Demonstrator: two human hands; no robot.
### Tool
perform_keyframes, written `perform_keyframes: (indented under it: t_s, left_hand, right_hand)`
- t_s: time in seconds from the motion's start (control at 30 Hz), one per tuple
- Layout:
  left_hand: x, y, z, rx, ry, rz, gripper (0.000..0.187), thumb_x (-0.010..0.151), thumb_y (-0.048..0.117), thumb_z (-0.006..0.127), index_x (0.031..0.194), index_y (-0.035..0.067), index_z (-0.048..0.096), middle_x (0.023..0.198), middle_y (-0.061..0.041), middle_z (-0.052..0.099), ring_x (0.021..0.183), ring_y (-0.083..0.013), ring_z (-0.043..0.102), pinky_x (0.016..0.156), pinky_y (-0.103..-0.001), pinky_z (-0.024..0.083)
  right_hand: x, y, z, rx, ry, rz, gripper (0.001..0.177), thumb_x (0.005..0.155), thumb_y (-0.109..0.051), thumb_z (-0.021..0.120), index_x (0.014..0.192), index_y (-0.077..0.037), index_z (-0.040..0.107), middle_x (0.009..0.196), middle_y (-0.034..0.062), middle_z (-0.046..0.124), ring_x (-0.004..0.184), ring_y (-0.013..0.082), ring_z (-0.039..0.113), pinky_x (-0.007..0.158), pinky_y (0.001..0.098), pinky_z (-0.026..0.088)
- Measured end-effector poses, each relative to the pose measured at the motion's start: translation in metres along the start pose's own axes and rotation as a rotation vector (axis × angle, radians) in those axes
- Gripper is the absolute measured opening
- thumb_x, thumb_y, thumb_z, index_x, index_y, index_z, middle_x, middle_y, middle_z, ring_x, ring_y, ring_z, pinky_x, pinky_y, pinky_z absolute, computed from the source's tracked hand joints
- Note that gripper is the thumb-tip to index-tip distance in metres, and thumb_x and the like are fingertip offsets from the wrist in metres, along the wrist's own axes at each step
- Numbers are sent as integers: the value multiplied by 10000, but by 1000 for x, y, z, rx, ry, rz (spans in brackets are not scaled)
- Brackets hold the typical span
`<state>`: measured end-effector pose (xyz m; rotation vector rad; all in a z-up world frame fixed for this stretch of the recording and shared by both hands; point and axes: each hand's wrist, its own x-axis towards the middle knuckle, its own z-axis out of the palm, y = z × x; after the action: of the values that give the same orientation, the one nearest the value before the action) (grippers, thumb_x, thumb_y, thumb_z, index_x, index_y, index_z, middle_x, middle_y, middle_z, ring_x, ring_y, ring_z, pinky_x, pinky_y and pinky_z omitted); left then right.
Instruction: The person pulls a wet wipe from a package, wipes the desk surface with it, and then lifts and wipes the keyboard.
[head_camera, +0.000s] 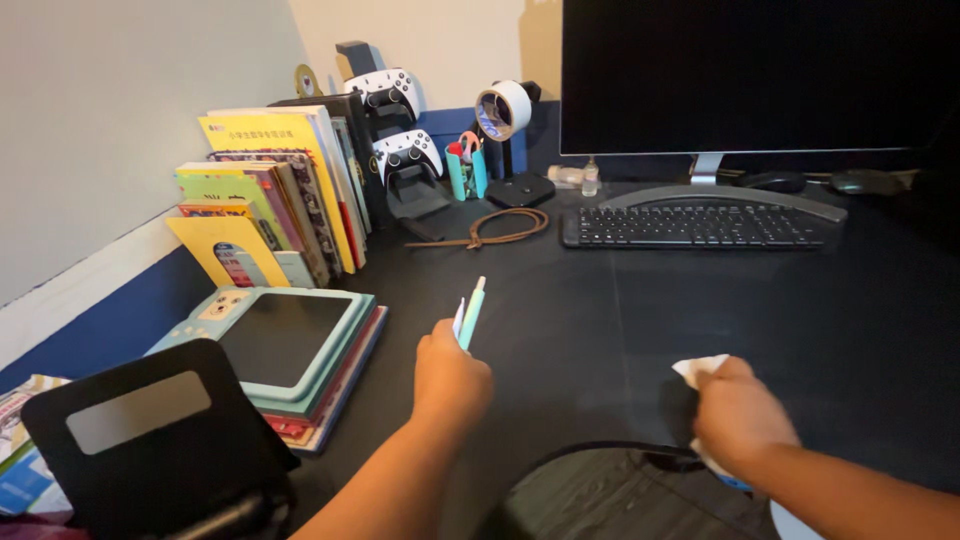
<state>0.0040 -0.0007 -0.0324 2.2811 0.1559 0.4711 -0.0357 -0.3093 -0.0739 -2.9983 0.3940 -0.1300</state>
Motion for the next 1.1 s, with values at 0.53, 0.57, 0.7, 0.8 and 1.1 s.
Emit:
perform_keyframes:
  t_s: [0.53, 0.57, 0.7, 0.8, 1.1]
  left_hand:
    - [-6, 52, 26, -1, -349, 72, 429, 861, -20, 566, 1275, 94, 553, 1195, -166, 569, 1070, -384, 613, 916, -450, 512]
    - [-4, 56, 30, -11, -359, 97, 394, 876, -16, 555, 1255, 90, 562, 1203, -162, 572, 1068, -384, 616, 916, -448, 515]
    - [12, 72, 57, 20, -404, 115, 396, 847, -34, 565, 1227, 78, 577, 1222, -169, 586, 1109, -390, 613, 943, -432, 518]
    - [26, 85, 82, 54, -422, 102, 436, 836, -30, 575, 1257, 83, 562, 1240, -188, 574, 1157, -400, 592, 981, -437, 501]
    - [63, 122, 164, 150, -447, 66, 493, 854, 29, 622, 1330, 105, 519, 1289, -180, 552, 1224, -398, 572, 1020, -451, 492]
  right_hand:
    - [0, -42, -44, 879, -398, 316, 394, 1076, -256, 534, 1283, 53, 664, 1338, 270, 587, 1168, 437, 650, 975, 506, 532]
    - [3, -36, -44, 922, -453, 336, 432, 1091, -245, 553, 1262, 139, 653, 1288, 402, 629, 1155, 547, 648, 975, 584, 527]
    - [46, 34, -17, -283, -175, -185, 472, 889, -189, 617, 1359, -200, 567, 1443, -26, 558, 1406, 114, 498, 1231, 459, 351]
    - [77, 94, -6, -494, -128, -194, 553, 962, -141, 523, 1480, -85, 339, 1561, 53, 387, 1468, 146, 329, 1190, 642, 152]
    - [144, 179, -36, -459, -418, 201, 667, 1074, -420, 464, 1631, -175, 190, 1733, -6, 148, 1601, 153, 112, 1298, 584, 70]
